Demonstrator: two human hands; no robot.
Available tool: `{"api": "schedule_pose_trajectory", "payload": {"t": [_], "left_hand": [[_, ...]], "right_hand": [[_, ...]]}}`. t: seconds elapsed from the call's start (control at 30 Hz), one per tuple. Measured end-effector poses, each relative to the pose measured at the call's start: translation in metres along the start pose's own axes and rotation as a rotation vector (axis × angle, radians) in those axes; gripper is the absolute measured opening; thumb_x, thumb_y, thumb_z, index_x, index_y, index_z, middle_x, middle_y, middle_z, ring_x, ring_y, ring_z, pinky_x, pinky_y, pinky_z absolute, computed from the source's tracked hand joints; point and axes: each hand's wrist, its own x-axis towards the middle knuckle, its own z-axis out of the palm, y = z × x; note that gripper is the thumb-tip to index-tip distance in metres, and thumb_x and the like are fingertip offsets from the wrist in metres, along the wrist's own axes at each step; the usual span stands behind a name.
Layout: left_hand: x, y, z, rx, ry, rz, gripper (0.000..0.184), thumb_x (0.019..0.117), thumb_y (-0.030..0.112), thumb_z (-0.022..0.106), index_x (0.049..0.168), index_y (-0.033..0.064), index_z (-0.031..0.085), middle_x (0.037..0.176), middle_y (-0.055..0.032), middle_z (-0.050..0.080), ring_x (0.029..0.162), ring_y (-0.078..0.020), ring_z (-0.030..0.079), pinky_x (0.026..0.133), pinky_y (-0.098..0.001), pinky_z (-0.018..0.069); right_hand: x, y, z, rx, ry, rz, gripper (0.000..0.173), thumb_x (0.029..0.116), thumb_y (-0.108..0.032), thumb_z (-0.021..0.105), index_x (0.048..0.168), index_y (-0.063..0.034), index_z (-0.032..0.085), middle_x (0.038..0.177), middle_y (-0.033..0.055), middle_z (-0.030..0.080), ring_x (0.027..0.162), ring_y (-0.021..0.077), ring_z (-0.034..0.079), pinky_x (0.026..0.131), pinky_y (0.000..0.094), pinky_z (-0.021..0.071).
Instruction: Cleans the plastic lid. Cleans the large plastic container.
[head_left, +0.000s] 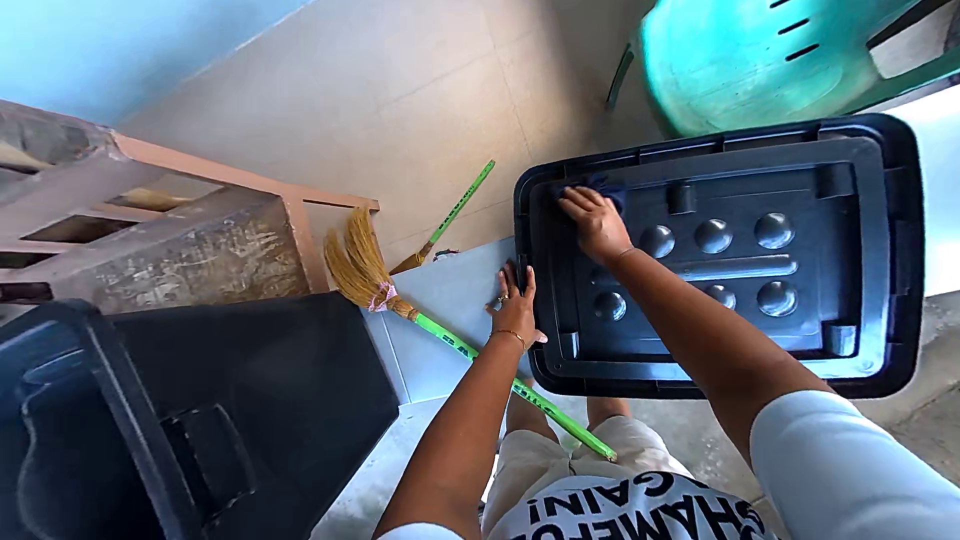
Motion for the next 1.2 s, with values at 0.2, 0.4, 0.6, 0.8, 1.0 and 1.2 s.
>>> {"api": "schedule_pose_trajectory", "payload": {"t": [0.2,0.4,0.6,0.8,1.0,1.2], "left_hand": [[0.0,-0.003,0.003,-0.071,0.077,0.039,0.146,0.0691,0.031,0.096,0.165,0.0235,-0.014,0.169,-0.0187,-0.025,0.158,-0.0426,-0.01,0.108,-0.0792,0.029],[0.003,-0.026,0.031,-0.26,0.321,0.125,0.157,0.0546,0.035,0.102,0.167,0.0182,-0.006,0.173,-0.0105,-0.015,0.16,-0.0336,0.0,0.112,-0.084,0.0048],[0.0,-0.023,0.032,-0.306,0.305,0.107,0.151,0.0604,0.039,0.1,0.167,0.016,-0.004,0.172,-0.0136,-0.019,0.16,-0.0366,-0.002,0.111,-0.0853,0.0033],[0.003,-0.023,0.028,-0.368,0.272,0.115,0.149,0.064,0.039,0.098,0.166,0.0154,-0.008,0.171,-0.0096,-0.021,0.16,-0.0302,-0.011,0.109,-0.086,-0.0008],[0.005,-0.029,0.038,-0.357,0.266,0.182,0.143,0.0665,0.056,0.092,0.167,0.0234,-0.005,0.17,-0.0103,-0.024,0.158,-0.0313,-0.018,0.109,-0.0848,-0.0092],[-0.003,-0.048,0.024,-0.564,0.31,0.339,0.052,0.1136,0.038,0.025,0.164,0.025,0.031,0.171,-0.0064,0.023,0.16,-0.0364,0.005,0.11,-0.0838,-0.0078]], "right_hand": [[0.052,-0.043,0.017,-0.053,-0.093,0.059,0.045,0.0888,0.007,0.055,0.131,-0.0055,0.067,0.145,0.0138,0.06,0.14,0.0356,0.049,0.104,0.0632,0.0396],[0.0,-0.062,0.034,-0.138,-0.298,-0.197,0.044,0.0857,0.011,0.056,0.125,-0.0039,0.068,0.143,0.0144,0.06,0.142,0.0371,0.046,0.103,0.0617,0.0413],[0.034,-0.05,0.009,-0.275,-0.428,-0.381,0.025,0.0894,-0.001,0.057,0.108,-0.0038,0.073,0.119,0.0156,0.071,0.127,0.0436,0.054,0.098,0.0632,0.0436],[0.029,-0.068,0.02,-0.314,-0.354,-0.115,0.025,0.0891,0.003,0.055,0.109,0.0013,0.07,0.121,0.0192,0.068,0.127,0.0439,0.053,0.097,0.0623,0.0413],[-0.057,-0.052,0.027,0.103,-0.119,-0.11,0.039,0.0954,0.002,0.05,0.13,-0.0009,0.068,0.141,0.0169,0.063,0.134,0.0426,0.053,0.115,0.0534,0.0378],[-0.114,-0.078,0.042,0.049,-0.154,-0.086,0.042,0.0946,0.005,0.05,0.131,-0.0029,0.069,0.142,0.0145,0.062,0.132,0.0445,0.054,0.109,0.0536,0.044]]}}
